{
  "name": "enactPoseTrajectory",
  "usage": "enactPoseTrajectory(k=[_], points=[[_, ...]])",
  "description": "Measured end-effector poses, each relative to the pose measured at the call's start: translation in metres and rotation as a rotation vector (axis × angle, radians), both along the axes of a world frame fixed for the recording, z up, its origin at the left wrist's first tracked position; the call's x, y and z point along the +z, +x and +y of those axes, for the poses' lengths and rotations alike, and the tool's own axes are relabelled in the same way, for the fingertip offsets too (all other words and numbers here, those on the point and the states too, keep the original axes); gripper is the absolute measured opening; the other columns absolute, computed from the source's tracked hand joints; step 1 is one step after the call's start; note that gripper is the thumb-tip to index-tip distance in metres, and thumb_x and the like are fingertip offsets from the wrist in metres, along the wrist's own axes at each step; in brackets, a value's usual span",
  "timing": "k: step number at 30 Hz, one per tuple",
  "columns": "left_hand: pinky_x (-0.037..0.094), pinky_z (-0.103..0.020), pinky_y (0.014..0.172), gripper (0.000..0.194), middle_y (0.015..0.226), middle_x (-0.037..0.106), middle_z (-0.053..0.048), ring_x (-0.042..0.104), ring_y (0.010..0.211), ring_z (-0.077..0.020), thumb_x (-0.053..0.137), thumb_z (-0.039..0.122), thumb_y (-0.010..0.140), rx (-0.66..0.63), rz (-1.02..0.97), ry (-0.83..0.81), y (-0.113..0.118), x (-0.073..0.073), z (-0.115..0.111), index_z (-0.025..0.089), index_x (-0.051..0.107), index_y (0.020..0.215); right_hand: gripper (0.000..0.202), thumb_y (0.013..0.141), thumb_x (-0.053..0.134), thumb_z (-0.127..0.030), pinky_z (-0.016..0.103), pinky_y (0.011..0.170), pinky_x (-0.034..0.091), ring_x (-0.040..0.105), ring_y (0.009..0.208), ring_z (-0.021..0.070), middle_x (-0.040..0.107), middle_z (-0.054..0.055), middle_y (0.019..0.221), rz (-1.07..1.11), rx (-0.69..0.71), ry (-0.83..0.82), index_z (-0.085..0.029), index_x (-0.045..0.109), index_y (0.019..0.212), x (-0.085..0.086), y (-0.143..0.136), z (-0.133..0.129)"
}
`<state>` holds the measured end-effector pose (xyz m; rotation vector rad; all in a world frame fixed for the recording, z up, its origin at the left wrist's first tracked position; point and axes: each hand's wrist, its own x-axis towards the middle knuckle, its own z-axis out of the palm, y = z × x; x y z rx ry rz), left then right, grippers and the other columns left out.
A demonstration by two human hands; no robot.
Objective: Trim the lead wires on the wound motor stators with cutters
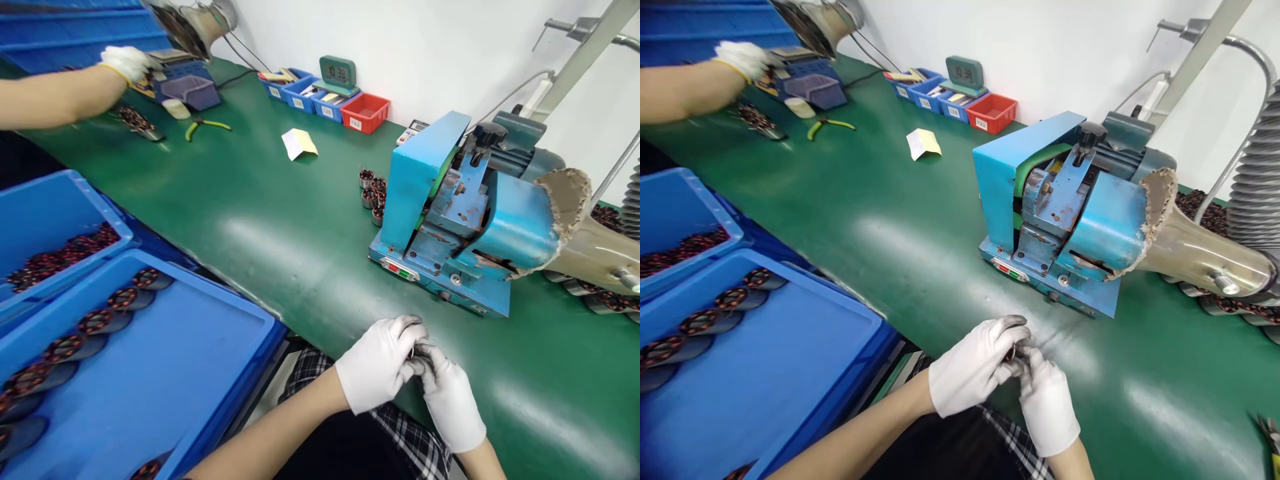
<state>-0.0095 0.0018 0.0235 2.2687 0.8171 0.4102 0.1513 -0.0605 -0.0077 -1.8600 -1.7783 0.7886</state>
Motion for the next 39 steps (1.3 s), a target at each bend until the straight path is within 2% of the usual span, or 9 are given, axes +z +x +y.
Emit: enactPoseTrajectory(k=[4,9,12,15,20,24,30,34,39], points=[[0.040,-0.041,0.093,0.015,0.119,0.049,-0.012,0.049,0.108,-0.0245,0.045,0.017,0.082,0.010,0.007,0.060,0.000,-0.005,-0.003,0.016,0.046,0.097,0.026,0.084,0.041,-0.033,0.027,0.048,0.044,0.056,0.047,0.0167,0.062,0.002,0.056,0.143,-0.074,-0.036,-0.020,0.061,0.075,0.007,-0.003,0.002],[0.042,-0.040,0.083,0.010,0.101,0.055,-0.008,0.051,0.091,-0.0224,0.042,0.020,0.085,-0.039,0.119,0.153,0.004,-0.006,-0.002,0.017,0.047,0.092,0.031,0.081,0.051,-0.042,0.023,0.041,0.036,0.045,0.042,0.0114,0.052,-0.002,0.047,0.565,-0.205,-0.285,-0.019,0.052,0.060,0.018,-0.001,0.006],[0.042,-0.039,0.080,0.009,0.097,0.055,-0.007,0.050,0.086,-0.0217,0.043,0.018,0.082,-0.061,0.172,0.163,0.006,-0.003,-0.001,0.018,0.048,0.089,0.033,0.079,0.057,-0.045,0.020,0.035,0.028,0.037,0.035,0.0082,0.045,-0.005,0.041,0.788,-0.306,-0.412,-0.017,0.052,0.061,0.020,0.010,0.005],[0.041,-0.038,0.080,0.009,0.097,0.055,-0.004,0.049,0.086,-0.0202,0.044,0.016,0.082,-0.052,0.155,0.132,0.007,-0.001,-0.002,0.019,0.049,0.088,0.029,0.078,0.059,-0.046,0.019,0.034,0.028,0.037,0.034,0.0078,0.045,-0.007,0.040,0.971,-0.479,-0.310,-0.017,0.056,0.072,0.018,0.024,0.001],[0.040,-0.039,0.080,0.008,0.100,0.055,-0.005,0.047,0.088,-0.0214,0.045,0.016,0.082,-0.031,0.183,0.130,0.008,-0.002,-0.006,0.019,0.049,0.088,0.030,0.074,0.064,-0.039,0.025,0.053,0.047,0.058,0.055,0.0145,0.066,0.002,0.067,0.674,-0.411,-0.218,-0.017,0.061,0.093,0.009,0.014,-0.011],[0.040,-0.040,0.080,0.013,0.102,0.054,-0.006,0.046,0.090,-0.0229,0.045,0.014,0.081,-0.008,0.200,0.170,0.011,-0.005,-0.010,0.018,0.049,0.092,0.019,0.077,0.056,-0.037,0.030,0.061,0.048,0.062,0.063,0.0190,0.069,0.006,0.073,0.324,-0.383,-0.059,-0.020,0.064,0.079,0.001,-0.004,-0.016],[0.039,-0.036,0.076,0.009,0.103,0.056,-0.002,0.046,0.088,-0.0203,0.047,0.013,0.080,0.023,0.146,0.202,0.012,-0.012,-0.014,0.019,0.049,0.087,0.029,0.074,0.060,-0.045,0.028,0.056,0.051,0.063,0.057,0.0182,0.068,0.007,0.069,0.331,-0.863,0.212,-0.017,0.061,0.083,0.000,0.022,-0.017],[0.039,-0.036,0.076,0.010,0.104,0.056,-0.003,0.046,0.090,-0.0205,0.046,0.012,0.081,0.047,0.122,0.207,0.012,-0.013,-0.015,0.019,0.049,0.087,0.032,0.072,0.064,-0.046,0.030,0.062,0.054,0.065,0.064,0.0192,0.070,0.008,0.075,0.413,-0.663,0.062,-0.016,0.063,0.083,-0.006,0.032,-0.022],[0.039,-0.037,0.077,0.008,0.106,0.056,-0.002,0.046,0.093,-0.0205,0.045,0.014,0.085,0.031,0.135,0.190,0.012,-0.009,-0.014,0.020,0.051,0.085,0.026,0.078,0.057,-0.043,0.035,0.075,0.052,0.066,0.076,0.0211,0.070,0.007,0.087,0.178,-0.476,0.113,-0.020,0.064,0.091,-0.008,0.023,-0.029]])
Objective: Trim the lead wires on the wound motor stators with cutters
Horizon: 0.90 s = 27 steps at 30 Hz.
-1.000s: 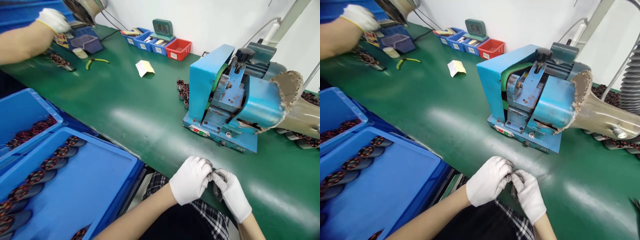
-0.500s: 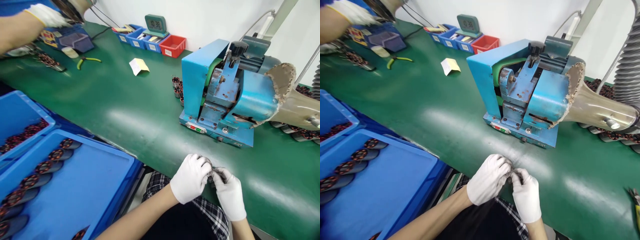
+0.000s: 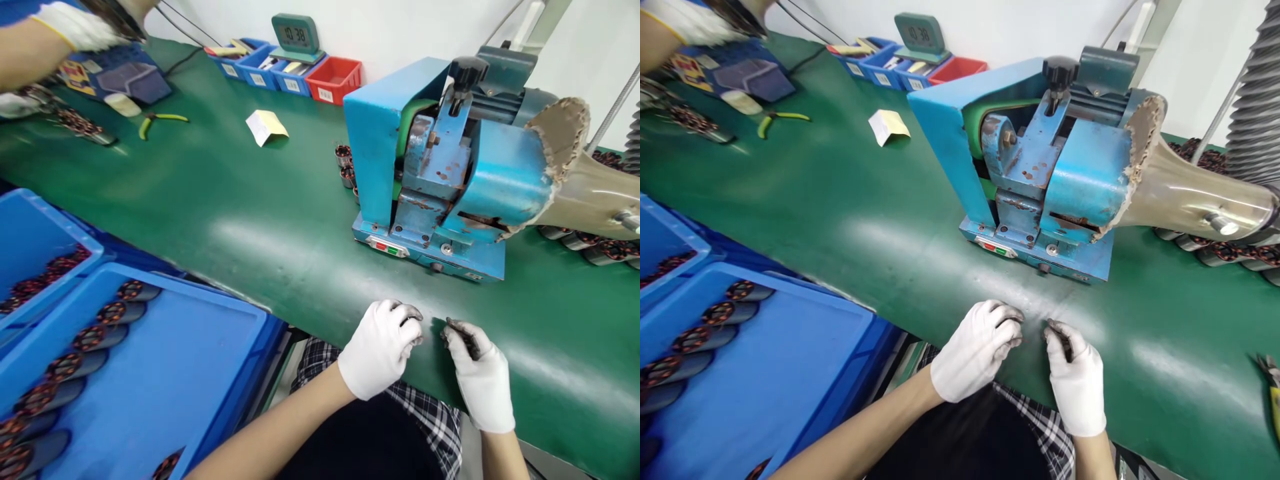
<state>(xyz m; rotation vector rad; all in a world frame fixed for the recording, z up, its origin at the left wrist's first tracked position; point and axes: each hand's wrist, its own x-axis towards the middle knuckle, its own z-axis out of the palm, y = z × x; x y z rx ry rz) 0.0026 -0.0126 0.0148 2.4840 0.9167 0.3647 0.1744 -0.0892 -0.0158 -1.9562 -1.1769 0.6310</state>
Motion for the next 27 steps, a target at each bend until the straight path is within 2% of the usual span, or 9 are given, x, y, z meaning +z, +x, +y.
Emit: enactPoseTrajectory(k=[7,11,14,16,18,20,24,25,27], points=[[0.040,-0.038,0.082,0.009,0.107,0.057,-0.002,0.047,0.096,-0.0219,0.047,0.015,0.084,0.005,-0.004,-0.057,0.000,0.006,0.001,0.020,0.053,0.086,0.021,0.084,0.050,-0.026,0.037,0.080,0.052,0.061,0.092,0.0196,0.063,0.008,0.101,-0.154,0.263,0.179,-0.021,0.053,0.105,0.005,-0.015,-0.001],[0.041,-0.039,0.083,0.014,0.110,0.057,-0.003,0.047,0.097,-0.0217,0.047,0.011,0.082,-0.004,0.018,-0.054,0.000,0.003,0.001,0.019,0.053,0.092,0.014,0.086,0.046,-0.017,0.034,0.073,0.052,0.060,0.083,0.0183,0.061,0.007,0.092,-0.420,0.424,0.295,-0.021,0.054,0.097,0.009,-0.022,0.005],[0.042,-0.039,0.084,0.017,0.111,0.057,-0.004,0.047,0.098,-0.0221,0.047,0.009,0.080,0.000,0.012,-0.043,0.000,0.000,0.000,0.019,0.053,0.093,0.017,0.087,0.041,-0.012,0.032,0.066,0.049,0.059,0.073,0.0185,0.062,0.008,0.085,-0.644,0.590,0.288,-0.018,0.056,0.092,0.016,-0.019,0.012],[0.042,-0.041,0.085,0.015,0.112,0.057,-0.005,0.048,0.100,-0.0229,0.048,0.010,0.080,0.007,0.000,-0.045,0.000,-0.001,0.000,0.019,0.052,0.092,0.019,0.088,0.040,-0.011,0.030,0.060,0.047,0.058,0.066,0.0177,0.061,0.006,0.077,-0.709,0.664,0.264,-0.018,0.058,0.088,0.020,-0.015,0.017],[0.042,-0.042,0.089,0.012,0.118,0.054,-0.006,0.048,0.106,-0.0233,0.049,0.011,0.081,0.010,-0.049,-0.081,-0.002,0.000,0.001,0.019,0.052,0.090,0.022,0.090,0.038,-0.015,0.028,0.054,0.045,0.056,0.057,0.0160,0.060,0.004,0.070,-0.692,0.672,0.257,-0.018,0.059,0.084,0.020,-0.012,0.020],[0.041,-0.040,0.094,0.018,0.125,0.049,-0.010,0.045,0.115,-0.0229,0.052,0.015,0.082,0.023,-0.141,-0.144,-0.006,0.000,0.005,0.018,0.049,0.099,0.025,0.092,0.036,-0.020,0.026,0.052,0.045,0.057,0.054,0.0145,0.060,0.003,0.067,-0.609,0.617,0.260,-0.019,0.060,0.084,0.018,-0.011,0.022],[0.041,-0.038,0.099,0.075,0.135,0.036,-0.019,0.041,0.123,-0.0262,0.070,0.024,0.065,-0.036,-0.196,-0.265,-0.018,-0.002,0.017,0.013,0.029,0.127,0.020,0.092,0.042,-0.026,0.023,0.059,0.050,0.063,0.063,0.0129,0.065,0.002,0.074,-0.352,0.516,0.227,-0.021,0.061,0.088,0.013,-0.014,0.025],[0.041,-0.038,0.099,0.083,0.136,0.034,-0.020,0.042,0.123,-0.0273,0.073,0.025,0.060,-0.046,-0.176,-0.270,-0.020,-0.004,0.020,0.013,0.029,0.129,0.019,0.091,0.044,-0.027,0.022,0.060,0.051,0.064,0.065,0.0130,0.065,0.001,0.074,-0.304,0.497,0.223,-0.021,0.061,0.089,0.013,-0.015,0.026],[0.040,-0.040,0.099,0.076,0.135,0.038,-0.017,0.044,0.121,-0.0282,0.078,0.029,0.055,-0.029,-0.143,-0.240,-0.021,-0.008,0.025,0.016,0.041,0.120,0.018,0.090,0.046,-0.028,0.023,0.060,0.053,0.065,0.065,0.0136,0.066,0.001,0.073,-0.246,0.467,0.225,-0.021,0.063,0.088,0.012,-0.017,0.027]])
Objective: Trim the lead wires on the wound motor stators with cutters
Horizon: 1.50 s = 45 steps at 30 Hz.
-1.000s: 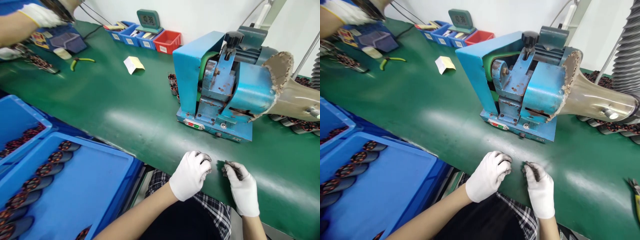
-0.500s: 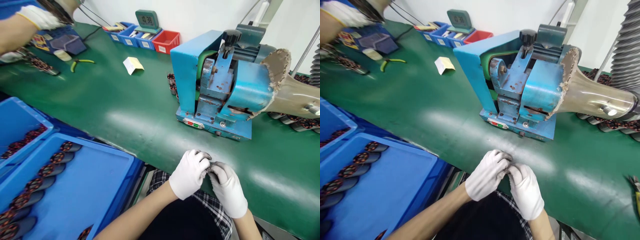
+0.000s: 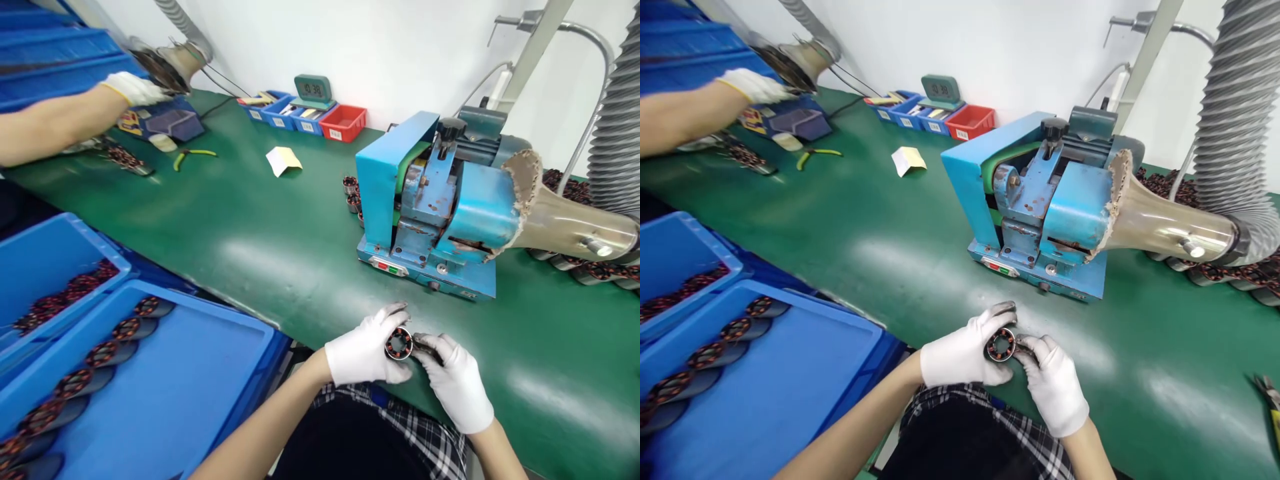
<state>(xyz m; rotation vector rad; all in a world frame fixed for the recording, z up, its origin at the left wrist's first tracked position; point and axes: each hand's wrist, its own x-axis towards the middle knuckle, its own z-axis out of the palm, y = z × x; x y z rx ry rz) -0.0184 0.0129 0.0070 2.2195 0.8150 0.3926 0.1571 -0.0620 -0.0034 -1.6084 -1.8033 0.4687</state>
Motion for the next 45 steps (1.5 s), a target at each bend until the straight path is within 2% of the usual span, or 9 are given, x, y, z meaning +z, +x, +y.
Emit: enactPoseTrajectory(k=[8,13,16,20,24,29,34,38,45], points=[[0.046,-0.039,0.090,0.057,0.109,0.058,-0.010,0.055,0.103,-0.0258,0.083,0.035,0.048,0.139,-0.202,-0.005,0.012,0.000,-0.010,0.018,0.055,0.094,0.028,0.090,0.043,-0.026,0.021,0.047,0.049,0.060,0.053,0.0128,0.060,0.003,0.065,-0.021,-0.021,0.148,-0.024,0.070,0.083,0.016,0.005,-0.005],[0.050,-0.023,0.045,0.045,0.077,0.059,0.002,0.055,0.049,-0.0098,0.069,0.019,0.063,0.260,-0.273,-0.599,0.023,0.026,-0.028,0.019,0.049,0.104,0.019,0.085,0.052,-0.027,0.022,0.048,0.048,0.059,0.055,0.0145,0.060,0.003,0.064,0.082,-0.070,0.124,-0.023,0.069,0.079,0.045,0.008,-0.008],[0.042,-0.017,0.034,0.053,0.087,0.058,-0.001,0.048,0.039,-0.0039,0.067,0.019,0.066,0.288,-0.290,-0.790,0.024,0.035,-0.032,0.020,0.045,0.114,0.019,0.081,0.057,-0.031,0.022,0.048,0.048,0.057,0.052,0.0141,0.058,0.001,0.059,0.219,-0.082,0.105,-0.023,0.068,0.069,0.054,0.004,-0.006],[0.054,-0.028,0.062,0.040,0.100,0.056,-0.007,0.060,0.071,-0.0145,0.067,0.015,0.066,0.192,-0.369,-0.460,0.015,0.045,-0.027,0.018,0.054,0.104,0.023,0.072,0.063,-0.038,0.024,0.049,0.048,0.054,0.052,0.0160,0.055,0.002,0.053,0.376,-0.202,-0.039,-0.022,0.065,0.056,0.062,-0.002,-0.001],[0.045,-0.036,0.092,0.013,0.098,0.056,-0.005,0.054,0.096,-0.0192,0.061,0.013,0.074,0.016,-0.425,-0.204,0.004,0.057,-0.023,0.019,0.060,0.085,0.025,0.065,0.063,-0.039,0.026,0.052,0.046,0.052,0.054,0.0167,0.053,0.002,0.052,0.524,-0.244,-0.308,-0.020,0.061,0.049,0.075,-0.007,0.000],[0.043,-0.037,0.093,0.044,0.112,0.050,-0.009,0.049,0.105,-0.0221,0.068,0.016,0.070,0.013,-0.343,-0.063,-0.002,0.066,-0.024,0.021,0.052,0.111,0.029,0.063,0.062,-0.042,0.025,0.046,0.041,0.048,0.048,0.0146,0.053,0.001,0.052,0.636,-0.252,-0.411,-0.019,0.056,0.048,0.081,-0.008,-0.002],[0.048,-0.027,0.083,0.020,0.096,0.056,-0.004,0.057,0.090,-0.0151,0.054,0.007,0.077,-0.135,-0.383,-0.245,0.000,0.075,-0.022,0.020,0.059,0.091,0.022,0.068,0.060,-0.039,0.030,0.057,0.049,0.056,0.057,0.0187,0.060,0.005,0.061,0.365,-0.329,-0.165,-0.020,0.065,0.059,0.074,-0.008,-0.006],[0.047,-0.026,0.086,0.013,0.095,0.055,-0.003,0.056,0.090,-0.0150,0.055,0.011,0.080,-0.132,-0.343,-0.129,0.002,0.082,-0.027,0.021,0.062,0.085,0.019,0.069,0.058,-0.037,0.030,0.055,0.049,0.056,0.057,0.0190,0.060,0.005,0.062,0.287,-0.349,-0.140,-0.023,0.068,0.061,0.077,-0.005,-0.010],[0.045,-0.034,0.093,0.044,0.115,0.051,-0.008,0.052,0.105,-0.0208,0.064,0.016,0.073,0.026,-0.281,-0.006,0.005,0.063,-0.026,0.021,0.050,0.114,0.026,0.063,0.067,-0.043,0.025,0.043,0.043,0.051,0.045,0.0136,0.057,0.002,0.059,0.681,-0.348,-0.344,-0.018,0.064,0.059,0.068,-0.002,-0.013]])
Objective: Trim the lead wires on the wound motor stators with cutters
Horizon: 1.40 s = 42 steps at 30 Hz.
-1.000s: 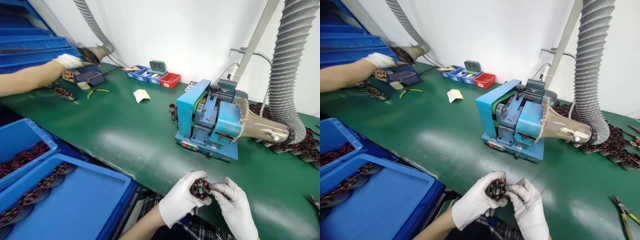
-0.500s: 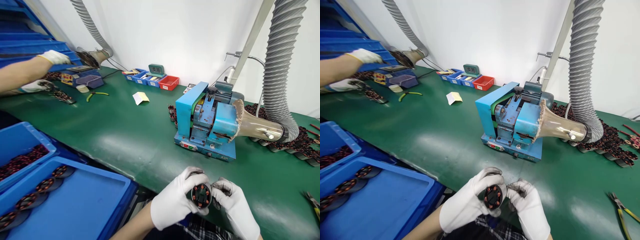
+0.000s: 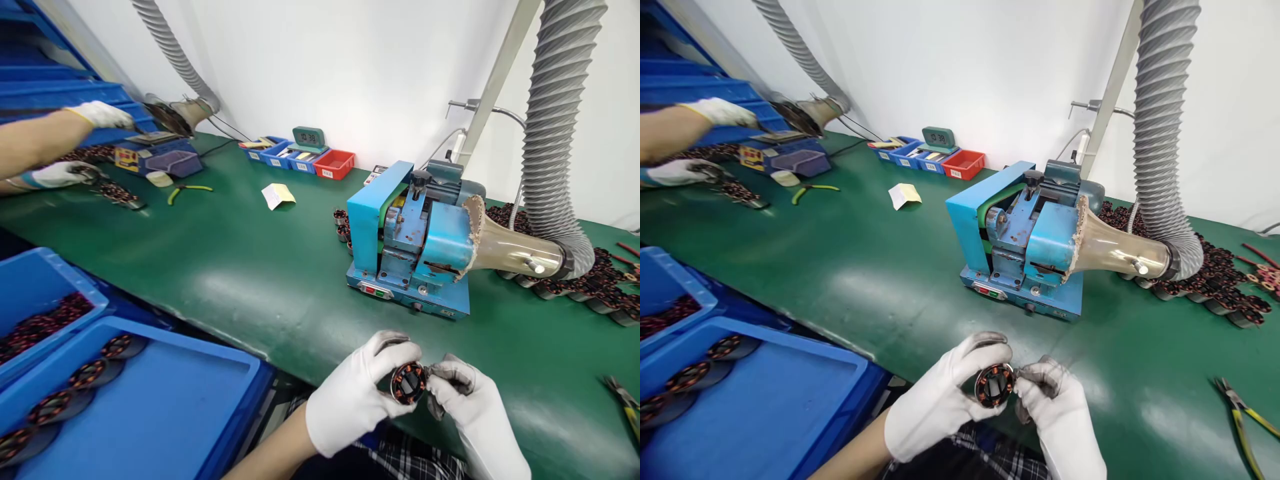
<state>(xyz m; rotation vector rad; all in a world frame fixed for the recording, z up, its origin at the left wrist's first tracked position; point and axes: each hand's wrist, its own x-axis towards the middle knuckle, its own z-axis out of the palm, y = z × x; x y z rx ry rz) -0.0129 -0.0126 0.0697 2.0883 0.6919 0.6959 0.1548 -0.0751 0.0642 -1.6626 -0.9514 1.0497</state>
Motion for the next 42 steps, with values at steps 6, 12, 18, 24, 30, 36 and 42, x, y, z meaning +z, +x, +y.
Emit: enactPoseTrajectory(k=[6,12,18,24,30,36,42], points=[[0.047,-0.036,0.091,0.036,0.107,0.058,-0.005,0.056,0.101,-0.0211,0.067,0.017,0.071,-0.070,-0.025,-0.171,-0.002,-0.009,0.003,0.022,0.057,0.105,0.026,0.060,0.068,-0.044,0.025,0.046,0.045,0.052,0.049,0.0150,0.056,0.002,0.054,-0.093,0.045,0.049,-0.019,0.065,0.053,0.004,0.000,0.006],[0.039,-0.043,0.100,0.044,0.118,0.050,-0.011,0.045,0.116,-0.0262,0.064,0.014,0.072,0.012,-0.054,0.026,-0.007,-0.014,0.000,0.021,0.052,0.114,0.028,0.065,0.062,-0.042,0.024,0.045,0.041,0.049,0.047,0.0133,0.051,0.000,0.052,-0.048,0.101,0.009,-0.018,0.060,0.050,0.012,-0.008,0.010],[0.052,-0.028,0.077,0.029,0.091,0.057,-0.002,0.057,0.081,-0.0156,0.067,0.010,0.065,-0.124,0.050,-0.298,-0.004,-0.006,0.009,0.019,0.059,0.092,0.023,0.067,0.057,-0.039,0.031,0.056,0.042,0.052,0.057,0.0186,0.057,0.004,0.059,-0.200,0.001,0.000,-0.018,0.065,0.061,-0.012,-0.013,0.006],[0.047,-0.035,0.089,0.052,0.117,0.049,-0.009,0.051,0.106,-0.0209,0.048,0.000,0.071,-0.006,0.164,0.138,-0.005,-0.041,0.000,0.023,0.047,0.118,0.035,0.065,0.063,-0.050,0.026,0.047,0.036,0.043,0.045,0.0116,0.051,-0.001,0.050,0.289,0.091,-0.185,-0.017,0.055,0.061,-0.034,-0.012,0.012],[0.042,-0.042,0.094,0.039,0.102,0.059,-0.005,0.047,0.111,-0.0252,0.068,0.016,0.066,0.068,0.218,0.150,-0.005,-0.062,0.013,0.020,0.053,0.101,0.023,0.075,0.055,-0.036,0.026,0.050,0.039,0.048,0.049,0.0127,0.055,0.001,0.058,-0.044,0.376,-0.230,-0.015,0.061,0.069,-0.036,-0.002,0.029],[0.036,-0.043,0.099,0.055,0.105,0.061,-0.003,0.044,0.116,-0.0274,0.083,0.034,0.054,0.066,0.282,0.144,-0.008,-0.065,0.026,0.021,0.056,0.101,0.028,0.079,0.045,-0.007,0.027,0.058,0.041,0.053,0.057,0.0152,0.060,0.006,0.075,-0.910,0.846,-0.046,-0.019,0.070,0.079,-0.019,0.017,0.051],[0.037,-0.044,0.098,0.061,0.109,0.059,-0.005,0.047,0.112,-0.0277,0.085,0.036,0.048,0.081,0.323,0.227,-0.017,-0.054,0.030,0.021,0.057,0.099,0.030,0.079,0.043,-0.020,0.039,0.082,0.045,0.060,0.090,0.0249,0.069,0.006,0.091,-0.946,0.671,0.088,-0.026,0.071,0.084,-0.034,0.122,0.018]])
